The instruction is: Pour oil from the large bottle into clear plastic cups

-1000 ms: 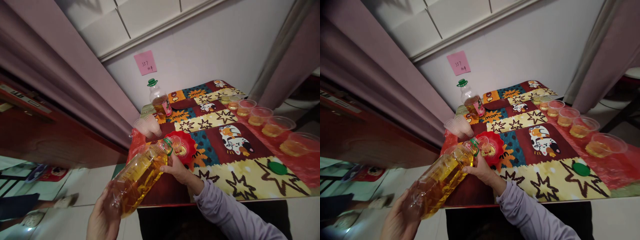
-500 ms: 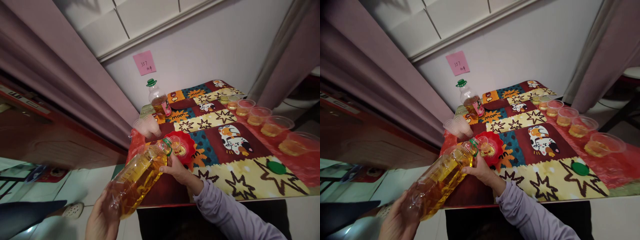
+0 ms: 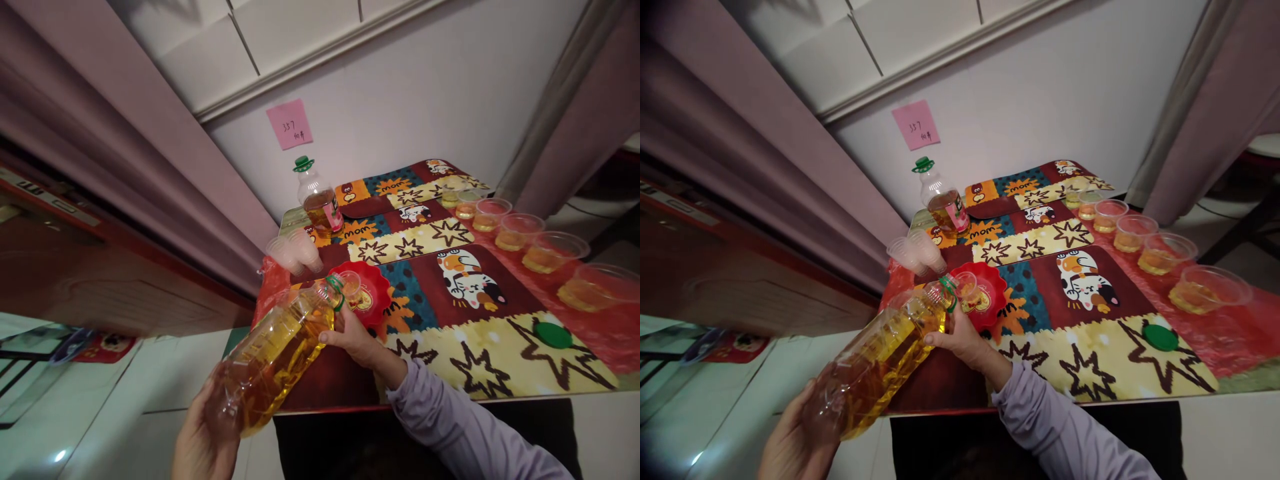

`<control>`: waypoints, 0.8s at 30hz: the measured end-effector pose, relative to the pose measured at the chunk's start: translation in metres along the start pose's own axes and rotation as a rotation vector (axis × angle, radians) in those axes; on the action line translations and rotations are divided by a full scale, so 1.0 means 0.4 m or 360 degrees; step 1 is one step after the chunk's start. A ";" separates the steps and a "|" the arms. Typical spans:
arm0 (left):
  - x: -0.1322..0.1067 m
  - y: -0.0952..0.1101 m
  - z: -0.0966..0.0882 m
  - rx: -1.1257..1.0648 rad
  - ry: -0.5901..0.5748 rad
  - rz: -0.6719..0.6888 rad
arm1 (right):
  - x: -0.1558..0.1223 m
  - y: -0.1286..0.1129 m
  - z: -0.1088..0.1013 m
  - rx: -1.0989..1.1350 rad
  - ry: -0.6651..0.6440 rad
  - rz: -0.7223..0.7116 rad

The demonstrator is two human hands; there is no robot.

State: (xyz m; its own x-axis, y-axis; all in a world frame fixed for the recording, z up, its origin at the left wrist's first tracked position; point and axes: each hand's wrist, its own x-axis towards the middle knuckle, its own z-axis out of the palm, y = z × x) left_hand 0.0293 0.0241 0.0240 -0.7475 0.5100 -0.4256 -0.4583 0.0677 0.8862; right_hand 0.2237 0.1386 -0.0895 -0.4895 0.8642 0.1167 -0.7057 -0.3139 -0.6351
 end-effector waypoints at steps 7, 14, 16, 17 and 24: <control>-0.006 0.002 0.008 -0.0050 0.0016 0.0011 | 0.002 -0.005 0.005 -0.0005 -0.0009 -0.0030; 0.023 -0.022 -0.007 -0.0086 0.0025 0.0018 | -0.004 -0.009 0.010 -0.0147 -0.0021 0.0010; 0.039 -0.036 -0.013 -0.0130 -0.0008 -0.0016 | -0.010 -0.023 0.017 -0.0250 -0.0014 -0.0015; 0.048 -0.045 -0.016 -0.0146 -0.0042 -0.0055 | -0.013 -0.033 0.023 -0.0308 -0.0007 -0.0027; 0.088 -0.132 -0.001 -0.0220 -0.0285 -0.0078 | -0.041 -0.119 0.075 -0.0897 0.0106 -0.0164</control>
State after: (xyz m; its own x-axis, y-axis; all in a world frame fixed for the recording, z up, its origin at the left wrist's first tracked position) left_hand 0.0270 0.0383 -0.0379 -0.6309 0.6540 -0.4174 -0.5629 -0.0155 0.8264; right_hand 0.2500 0.1276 -0.0381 -0.3864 0.9078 0.1630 -0.3571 0.0157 -0.9339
